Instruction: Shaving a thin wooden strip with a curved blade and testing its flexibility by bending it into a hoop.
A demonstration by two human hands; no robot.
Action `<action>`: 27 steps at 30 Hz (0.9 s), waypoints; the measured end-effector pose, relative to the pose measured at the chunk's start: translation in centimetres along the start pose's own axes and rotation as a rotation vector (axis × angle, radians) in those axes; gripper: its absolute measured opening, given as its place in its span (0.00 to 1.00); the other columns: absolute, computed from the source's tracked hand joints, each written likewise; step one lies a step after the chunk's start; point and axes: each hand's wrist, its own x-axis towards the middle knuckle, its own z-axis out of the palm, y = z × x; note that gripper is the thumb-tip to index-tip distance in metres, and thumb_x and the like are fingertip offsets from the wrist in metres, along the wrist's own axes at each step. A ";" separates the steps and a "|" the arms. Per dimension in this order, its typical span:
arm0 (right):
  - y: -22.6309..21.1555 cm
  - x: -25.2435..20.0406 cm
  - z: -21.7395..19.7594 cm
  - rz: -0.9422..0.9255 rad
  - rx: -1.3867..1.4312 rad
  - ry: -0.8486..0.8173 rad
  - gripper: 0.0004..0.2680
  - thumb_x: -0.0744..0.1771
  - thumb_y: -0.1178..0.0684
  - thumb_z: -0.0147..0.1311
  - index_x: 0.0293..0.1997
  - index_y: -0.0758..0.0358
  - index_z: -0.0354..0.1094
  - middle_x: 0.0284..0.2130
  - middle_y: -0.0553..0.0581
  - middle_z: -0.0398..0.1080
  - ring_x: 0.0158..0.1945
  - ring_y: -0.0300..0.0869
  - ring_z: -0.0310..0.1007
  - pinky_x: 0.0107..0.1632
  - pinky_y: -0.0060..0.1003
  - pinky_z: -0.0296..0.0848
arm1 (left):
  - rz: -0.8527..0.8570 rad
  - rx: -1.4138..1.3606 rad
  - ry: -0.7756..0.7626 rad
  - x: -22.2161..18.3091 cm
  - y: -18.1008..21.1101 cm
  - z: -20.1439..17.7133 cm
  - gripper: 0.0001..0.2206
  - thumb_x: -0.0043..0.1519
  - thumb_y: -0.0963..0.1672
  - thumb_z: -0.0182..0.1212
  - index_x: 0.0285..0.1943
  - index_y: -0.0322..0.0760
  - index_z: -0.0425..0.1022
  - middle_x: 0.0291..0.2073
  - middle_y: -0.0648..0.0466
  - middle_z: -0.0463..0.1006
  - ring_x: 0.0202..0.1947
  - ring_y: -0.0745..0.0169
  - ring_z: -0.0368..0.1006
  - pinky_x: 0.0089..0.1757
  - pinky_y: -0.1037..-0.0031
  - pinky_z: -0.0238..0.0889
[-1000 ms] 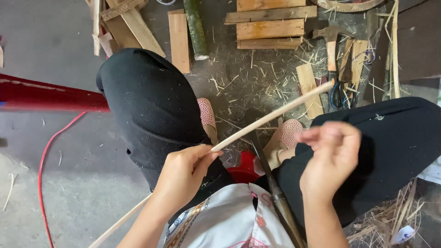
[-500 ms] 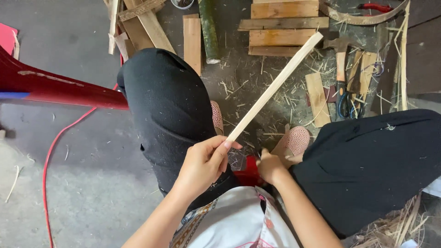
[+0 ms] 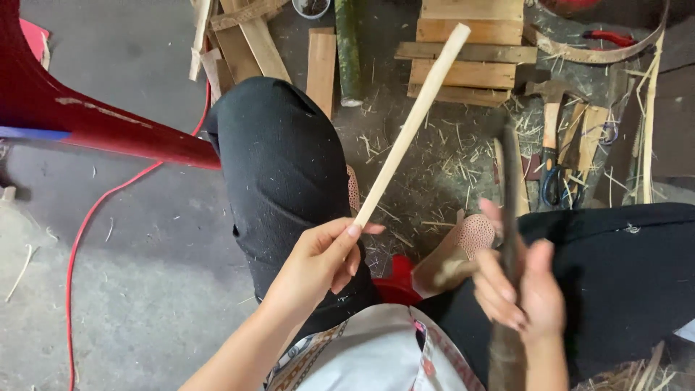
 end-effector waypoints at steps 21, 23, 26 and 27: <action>1.5 -2.3 6.4 -0.042 -0.277 0.138 0.35 0.68 0.52 0.57 0.79 0.63 0.30 0.14 0.54 0.62 0.09 0.32 0.47 0.08 0.26 0.43 | 0.479 0.809 0.273 -3.7 -1.1 2.1 0.04 0.61 0.41 0.64 0.37 0.35 0.84 0.22 0.59 0.75 0.18 0.72 0.58 0.22 0.78 0.51; 1.8 -2.4 5.0 -0.001 -0.261 0.150 0.29 0.68 0.52 0.54 0.78 0.56 0.39 0.14 0.56 0.60 0.10 0.32 0.46 0.08 0.26 0.43 | 0.420 0.822 0.223 -3.9 -1.0 2.0 0.04 0.61 0.41 0.64 0.36 0.36 0.83 0.22 0.59 0.76 0.18 0.72 0.58 0.22 0.78 0.52; 1.9 -1.2 6.2 0.024 -0.305 0.211 0.32 0.68 0.52 0.55 0.80 0.54 0.36 0.13 0.54 0.59 0.09 0.31 0.44 0.09 0.26 0.39 | 0.369 0.832 0.184 -3.7 -1.0 1.2 0.04 0.60 0.41 0.65 0.35 0.36 0.84 0.21 0.60 0.76 0.17 0.72 0.60 0.22 0.78 0.53; 1.9 -1.6 5.4 0.023 -0.305 0.213 0.32 0.68 0.52 0.55 0.80 0.54 0.36 0.13 0.54 0.59 0.09 0.31 0.44 0.09 0.26 0.39 | 0.367 0.832 0.182 -3.6 -0.9 1.0 0.04 0.60 0.41 0.65 0.35 0.36 0.84 0.21 0.60 0.76 0.17 0.72 0.60 0.22 0.78 0.53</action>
